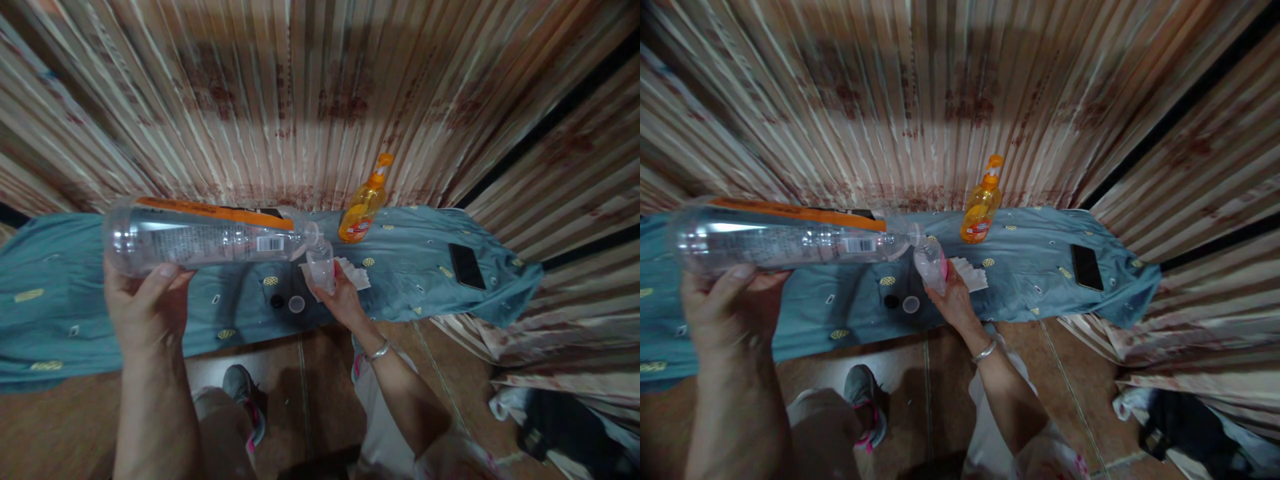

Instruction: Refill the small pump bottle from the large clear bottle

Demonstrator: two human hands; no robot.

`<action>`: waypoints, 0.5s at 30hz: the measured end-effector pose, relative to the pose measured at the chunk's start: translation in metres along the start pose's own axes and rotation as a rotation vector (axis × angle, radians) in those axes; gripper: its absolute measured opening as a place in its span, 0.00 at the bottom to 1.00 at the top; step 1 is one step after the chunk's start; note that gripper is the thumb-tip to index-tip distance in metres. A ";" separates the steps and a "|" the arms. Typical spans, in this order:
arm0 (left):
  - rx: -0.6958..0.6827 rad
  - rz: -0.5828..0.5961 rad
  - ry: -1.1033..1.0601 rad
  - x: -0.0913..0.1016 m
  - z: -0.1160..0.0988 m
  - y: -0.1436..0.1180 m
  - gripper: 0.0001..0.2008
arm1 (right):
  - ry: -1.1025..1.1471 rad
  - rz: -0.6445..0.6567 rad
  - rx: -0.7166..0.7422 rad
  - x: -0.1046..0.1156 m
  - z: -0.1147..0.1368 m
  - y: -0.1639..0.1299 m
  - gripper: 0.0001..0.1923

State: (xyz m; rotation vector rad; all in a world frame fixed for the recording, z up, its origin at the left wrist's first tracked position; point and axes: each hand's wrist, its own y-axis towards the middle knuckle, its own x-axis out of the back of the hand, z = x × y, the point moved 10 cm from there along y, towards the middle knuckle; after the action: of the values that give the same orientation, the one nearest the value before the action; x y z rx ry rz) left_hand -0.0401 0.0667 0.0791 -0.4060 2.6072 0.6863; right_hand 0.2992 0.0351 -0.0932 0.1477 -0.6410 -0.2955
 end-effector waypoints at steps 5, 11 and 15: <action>-0.031 0.019 0.006 0.001 0.000 0.003 0.21 | -0.008 -0.005 0.002 -0.001 -0.002 -0.001 0.43; -0.033 0.018 0.000 0.005 0.002 0.003 0.23 | -0.008 -0.027 0.009 -0.002 -0.006 -0.001 0.44; -0.026 0.017 0.002 0.004 0.001 0.002 0.23 | -0.001 -0.015 0.005 -0.002 -0.004 -0.001 0.43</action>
State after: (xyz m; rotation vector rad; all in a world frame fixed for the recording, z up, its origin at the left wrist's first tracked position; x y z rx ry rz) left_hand -0.0442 0.0684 0.0769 -0.3923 2.6087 0.7272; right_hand 0.2998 0.0354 -0.0980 0.1572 -0.6415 -0.3083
